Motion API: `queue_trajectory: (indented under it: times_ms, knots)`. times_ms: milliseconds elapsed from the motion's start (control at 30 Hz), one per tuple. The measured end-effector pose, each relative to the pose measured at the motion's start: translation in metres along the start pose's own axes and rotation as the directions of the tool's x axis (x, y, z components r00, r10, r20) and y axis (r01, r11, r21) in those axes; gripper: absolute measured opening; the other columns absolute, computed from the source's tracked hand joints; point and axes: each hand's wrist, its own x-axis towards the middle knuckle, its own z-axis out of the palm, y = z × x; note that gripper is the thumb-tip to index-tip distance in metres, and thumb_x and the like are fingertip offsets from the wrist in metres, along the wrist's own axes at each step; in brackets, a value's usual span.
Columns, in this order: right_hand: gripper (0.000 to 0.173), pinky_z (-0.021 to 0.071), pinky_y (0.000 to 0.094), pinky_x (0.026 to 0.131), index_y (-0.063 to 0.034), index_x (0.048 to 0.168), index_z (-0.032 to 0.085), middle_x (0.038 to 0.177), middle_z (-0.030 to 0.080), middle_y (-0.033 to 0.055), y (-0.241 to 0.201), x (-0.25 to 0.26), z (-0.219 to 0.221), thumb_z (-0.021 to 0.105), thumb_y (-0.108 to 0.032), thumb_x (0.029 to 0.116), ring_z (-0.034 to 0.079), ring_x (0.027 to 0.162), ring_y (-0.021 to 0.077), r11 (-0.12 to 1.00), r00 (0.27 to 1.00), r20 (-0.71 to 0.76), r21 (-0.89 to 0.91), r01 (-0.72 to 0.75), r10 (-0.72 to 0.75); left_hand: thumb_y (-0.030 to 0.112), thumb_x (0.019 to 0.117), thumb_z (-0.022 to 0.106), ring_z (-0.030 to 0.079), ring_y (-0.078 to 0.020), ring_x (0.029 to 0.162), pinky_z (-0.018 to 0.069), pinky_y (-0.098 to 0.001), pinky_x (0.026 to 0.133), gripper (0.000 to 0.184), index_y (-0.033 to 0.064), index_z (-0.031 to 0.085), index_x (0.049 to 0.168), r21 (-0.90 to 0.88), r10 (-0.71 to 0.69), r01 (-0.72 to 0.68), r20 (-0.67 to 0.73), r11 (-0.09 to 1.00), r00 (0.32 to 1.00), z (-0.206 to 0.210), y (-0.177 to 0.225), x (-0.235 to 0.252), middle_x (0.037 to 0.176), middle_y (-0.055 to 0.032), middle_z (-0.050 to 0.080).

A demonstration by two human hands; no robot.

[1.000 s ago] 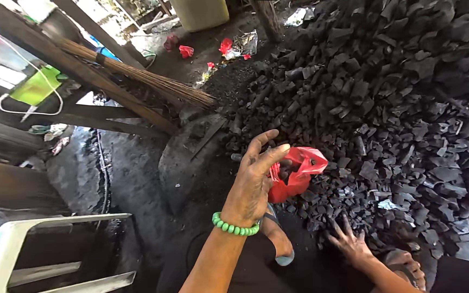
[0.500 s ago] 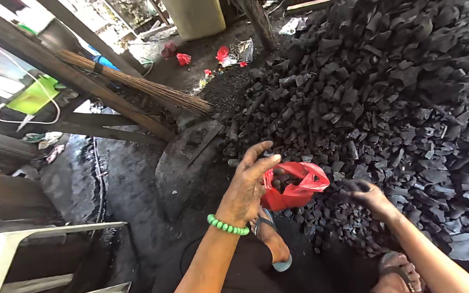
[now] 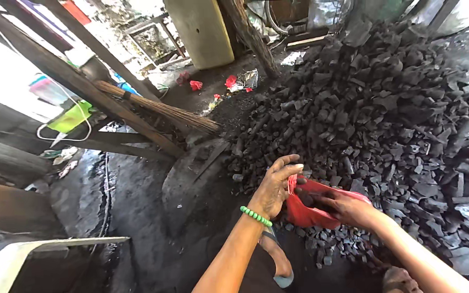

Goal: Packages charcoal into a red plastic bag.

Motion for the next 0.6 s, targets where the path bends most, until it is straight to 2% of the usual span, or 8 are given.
queue_trajectory:
  times_ms: [100,200,233,300,367,433,533,600]
  knots:
    - [0.03,0.0468,0.0598,0.104,-0.0075,0.124,0.071,0.136,0.062,0.0207,0.005,-0.031,-0.02,0.053,-0.025,0.1068,0.061,0.123,0.0395,0.996,0.997,-0.013,-0.053,0.076,-0.077,0.025,0.1055,0.047,0.067,-0.0131,0.078,0.0548,-0.0251,0.065,0.037,0.0155,0.049,0.142,0.01,0.008,-0.008,0.004,1.0,1.0,-0.004,0.0,-0.001,0.102,-0.0084,0.068]
    - [0.051,0.0537,0.0627,0.083,-0.0022,0.105,0.072,0.096,0.072,0.0201,-0.007,-0.062,-0.035,0.049,-0.047,0.1061,0.071,0.094,0.0417,0.968,0.988,-0.08,-0.222,0.114,-0.135,0.02,0.1047,0.054,0.064,-0.0105,0.068,0.0533,-0.0248,0.062,0.04,0.0106,0.047,0.143,0.321,0.092,-0.1,0.042,0.942,0.995,-0.006,-0.002,-0.001,0.096,-0.0086,0.071]
    - [0.055,0.0541,0.0624,0.079,0.0001,0.098,0.072,0.084,0.071,0.0206,-0.009,-0.071,-0.037,0.052,-0.051,0.1039,0.071,0.086,0.0429,0.948,0.984,-0.088,-0.293,0.126,-0.158,0.018,0.1017,0.061,0.063,-0.0165,0.07,0.0533,-0.0322,0.064,0.045,0.007,0.049,0.144,0.536,0.13,-0.145,0.066,0.832,0.989,-0.007,-0.002,-0.001,0.095,-0.0123,0.07]
    - [0.034,0.0553,0.0574,0.081,0.0003,0.09,0.071,0.073,0.069,0.0181,-0.007,-0.085,-0.035,0.068,-0.033,0.0982,0.071,0.076,0.0397,0.875,0.951,-0.124,-0.441,0.202,-0.282,0.021,0.0911,0.077,0.068,-0.0341,0.091,0.0561,-0.053,0.081,0.06,0.0097,0.053,0.145,0.886,0.069,-0.111,0.089,0.45,0.994,-0.004,-0.003,-0.001,0.112,-0.021,0.068]
    - [0.005,0.0565,0.0529,0.081,-0.0005,0.091,0.071,0.073,0.068,0.0156,-0.007,-0.095,-0.035,0.072,-0.004,0.0884,0.07,0.073,0.036,0.789,0.904,-0.128,-0.547,0.28,-0.409,0.022,0.0879,0.08,0.059,-0.0452,0.117,0.0452,-0.0642,0.1,0.077,0.0159,0.042,0.155,0.998,-0.176,0.004,0.008,0.064,0.984,0.004,-0.011,0.002,0.144,-0.0275,0.048]
    - [0.013,0.0577,0.0486,0.076,-0.0017,0.093,0.07,0.072,0.067,0.0127,-0.016,-0.103,-0.039,0.07,0.007,0.0833,0.07,0.071,0.0326,0.704,0.842,-0.135,-0.626,0.336,-0.522,0.013,0.0912,0.073,0.055,-0.0492,0.123,0.0411,-0.0664,0.102,0.065,0.0063,0.047,0.15,0.988,-0.313,0.063,-0.105,-0.143,0.944,0.015,-0.019,0.003,0.149,-0.0319,0.041]
    - [0.009,0.0562,0.0395,0.063,-0.0112,0.085,0.065,0.066,0.061,0.0027,-0.037,-0.1,-0.049,0.063,-0.004,0.0883,0.066,0.063,0.0221,0.618,0.615,-0.294,-0.668,0.416,-0.732,0.008,0.0979,0.061,0.061,-0.0422,0.119,0.0456,-0.0627,0.096,0.024,-0.0042,0.068,0.117,0.975,-0.342,0.108,-0.17,-0.194,0.924,0.027,-0.01,-0.001,0.126,-0.0251,0.065]
    - [0.012,0.0542,0.0343,0.06,-0.0159,0.09,0.067,0.066,0.062,-0.0025,-0.055,-0.094,-0.057,0.055,-0.016,0.0948,0.064,0.061,0.0155,0.668,0.513,-0.435,-0.558,0.492,-0.74,0.016,0.1041,0.054,0.065,-0.0377,0.109,0.049,-0.0568,0.093,0.028,-0.0052,0.069,0.112,1.0,-0.399,0.019,-0.014,0.01,0.917,0.026,0.003,0.002,0.114,-0.0235,0.068]
